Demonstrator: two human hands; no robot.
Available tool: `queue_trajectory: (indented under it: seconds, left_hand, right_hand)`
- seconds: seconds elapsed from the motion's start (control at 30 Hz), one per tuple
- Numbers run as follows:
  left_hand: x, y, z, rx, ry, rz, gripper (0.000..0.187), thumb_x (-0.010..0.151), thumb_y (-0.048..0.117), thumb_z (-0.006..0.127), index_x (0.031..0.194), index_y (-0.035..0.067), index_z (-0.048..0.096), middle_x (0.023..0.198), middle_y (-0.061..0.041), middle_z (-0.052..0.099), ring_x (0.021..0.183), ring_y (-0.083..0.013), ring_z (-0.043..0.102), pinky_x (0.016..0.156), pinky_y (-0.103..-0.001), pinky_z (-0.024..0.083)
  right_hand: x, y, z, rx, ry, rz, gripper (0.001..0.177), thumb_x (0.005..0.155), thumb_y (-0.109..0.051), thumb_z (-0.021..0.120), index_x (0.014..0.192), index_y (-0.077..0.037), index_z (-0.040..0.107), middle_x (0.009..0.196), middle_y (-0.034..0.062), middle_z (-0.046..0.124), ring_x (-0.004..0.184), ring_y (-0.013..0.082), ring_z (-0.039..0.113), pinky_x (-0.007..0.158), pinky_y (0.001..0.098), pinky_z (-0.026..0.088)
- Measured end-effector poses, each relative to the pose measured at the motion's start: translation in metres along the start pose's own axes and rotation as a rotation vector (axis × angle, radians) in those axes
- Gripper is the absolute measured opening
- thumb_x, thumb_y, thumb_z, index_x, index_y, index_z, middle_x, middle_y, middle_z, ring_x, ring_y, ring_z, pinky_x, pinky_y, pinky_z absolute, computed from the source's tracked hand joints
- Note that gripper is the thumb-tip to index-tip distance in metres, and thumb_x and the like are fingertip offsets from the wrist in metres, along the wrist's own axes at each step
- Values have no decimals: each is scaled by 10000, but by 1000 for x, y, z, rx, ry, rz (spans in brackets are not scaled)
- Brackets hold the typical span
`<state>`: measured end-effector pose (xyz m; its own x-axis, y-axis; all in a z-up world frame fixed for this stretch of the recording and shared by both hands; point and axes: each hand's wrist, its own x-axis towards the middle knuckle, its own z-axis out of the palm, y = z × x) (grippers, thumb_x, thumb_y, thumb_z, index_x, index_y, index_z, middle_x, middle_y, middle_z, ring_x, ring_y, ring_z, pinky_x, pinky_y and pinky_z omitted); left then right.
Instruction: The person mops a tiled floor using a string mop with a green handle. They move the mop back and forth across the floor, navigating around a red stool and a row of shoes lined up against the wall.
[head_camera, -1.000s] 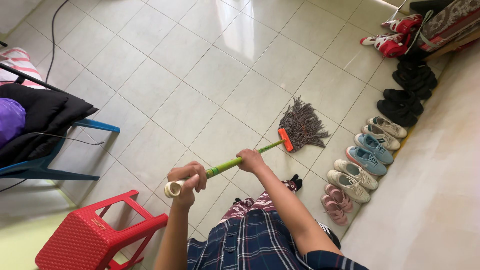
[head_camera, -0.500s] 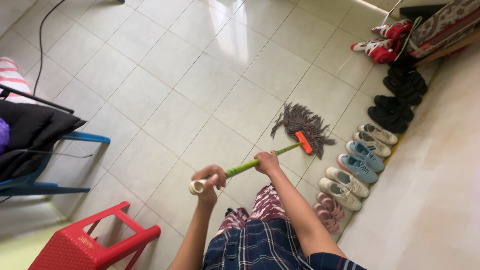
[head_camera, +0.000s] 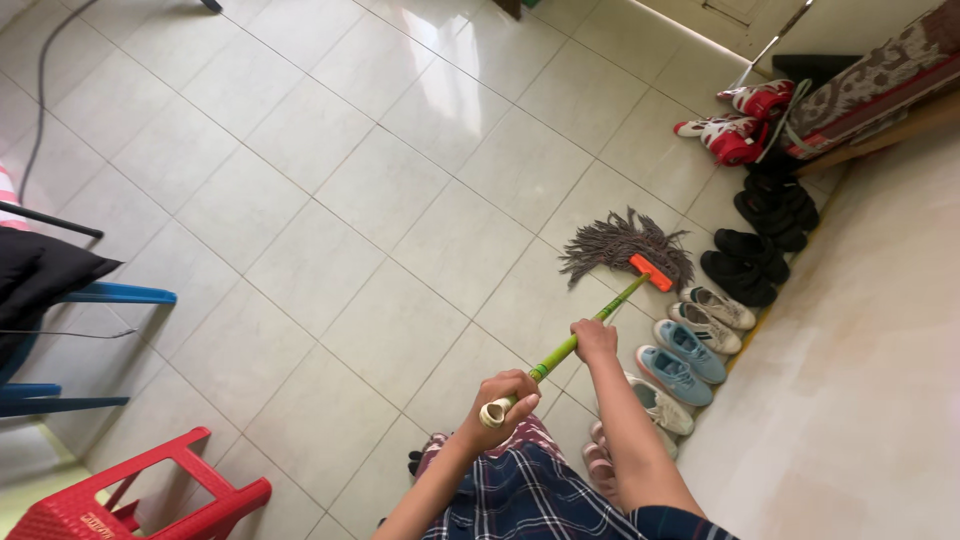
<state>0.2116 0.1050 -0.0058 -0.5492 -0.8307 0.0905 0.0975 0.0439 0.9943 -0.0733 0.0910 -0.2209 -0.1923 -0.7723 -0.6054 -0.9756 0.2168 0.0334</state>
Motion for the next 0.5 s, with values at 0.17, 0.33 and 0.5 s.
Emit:
queue_trajectory:
  seconds: [0.17, 0.33, 0.5]
  left_hand:
    - [16, 4, 1, 144, -15, 67, 275, 921, 186, 645, 705, 18, 613, 757, -107, 671, 749, -262, 646, 791, -393, 527]
    - [23, 8, -21, 160, 29, 69, 323, 911, 212, 573, 625, 62, 569, 629, -76, 598, 616, -225, 596, 716, -369, 518]
    - [8, 35, -66, 159, 34, 5, 323, 906, 200, 539, 617, 58, 571, 545, -61, 539, 580, -195, 550, 612, -347, 474]
  right_hand:
    - [-8, 5, 8, 253, 162, -37, 254, 873, -430, 724, 937, -187, 686, 1096, -15, 688, 1169, 243, 589, 881, 455, 543]
    - [-8, -18, -1, 336, 150, -64, 288, 897, -456, 705, 946, -173, 681, 1078, 10, 694, 1130, 265, 596, 923, 437, 533]
    - [-13, -65, 1, 390, 169, -136, 176, 919, -343, 700, 928, -168, 687, 1060, 43, 694, 1105, 285, 606, 914, 442, 528]
